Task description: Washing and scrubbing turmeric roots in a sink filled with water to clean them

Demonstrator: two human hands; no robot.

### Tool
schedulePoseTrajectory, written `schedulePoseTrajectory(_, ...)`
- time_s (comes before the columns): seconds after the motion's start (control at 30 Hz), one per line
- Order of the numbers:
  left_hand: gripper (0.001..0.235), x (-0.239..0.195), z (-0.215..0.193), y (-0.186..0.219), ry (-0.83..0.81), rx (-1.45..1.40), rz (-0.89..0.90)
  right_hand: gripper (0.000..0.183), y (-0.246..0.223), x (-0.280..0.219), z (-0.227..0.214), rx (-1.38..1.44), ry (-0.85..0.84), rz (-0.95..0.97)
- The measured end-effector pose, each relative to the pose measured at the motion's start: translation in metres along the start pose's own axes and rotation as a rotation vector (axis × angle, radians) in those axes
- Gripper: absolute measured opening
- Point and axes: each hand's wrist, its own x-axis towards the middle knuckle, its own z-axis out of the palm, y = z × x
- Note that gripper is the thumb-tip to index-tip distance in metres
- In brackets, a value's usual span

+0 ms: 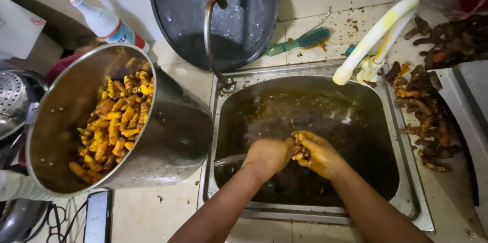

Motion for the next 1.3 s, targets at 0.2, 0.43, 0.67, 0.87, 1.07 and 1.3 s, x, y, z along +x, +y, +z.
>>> schedulePoseTrajectory(0.2, 0.049, -0.001, -0.058, -0.002, -0.215, -0.187, -0.162, 0.02, 0.003, 0.005, -0.004, -0.044, 0.031, 0.0)
schedulePoseTrajectory(0.43, 0.042, 0.003, -0.048, -0.005, -0.199, -0.214, -0.139, 0.022, 0.01, 0.009, -0.004, -0.103, 0.094, -0.056)
schedulePoseTrajectory(0.67, 0.037, -0.004, -0.063, -0.005, -0.096, -0.14, -0.032, 0.019, 0.009, 0.008, -0.007, -0.097, 0.089, -0.037)
schedulePoseTrajectory(0.87, 0.047, 0.003, -0.084, -0.008, -0.227, -0.123, -0.069, 0.02, 0.011, 0.011, -0.01, -0.092, 0.059, -0.042)
schedulePoseTrajectory(1.07, 0.041, 0.001, -0.047, -0.007, -0.151, -0.062, 0.009, 0.024, 0.008, 0.003, -0.004, -0.096, 0.025, -0.014)
schedulePoseTrajectory(1.3, 0.048, 0.003, -0.072, -0.01, -0.184, -0.139, -0.077, 0.027, 0.006, 0.001, -0.003, -0.099, 0.019, -0.035)
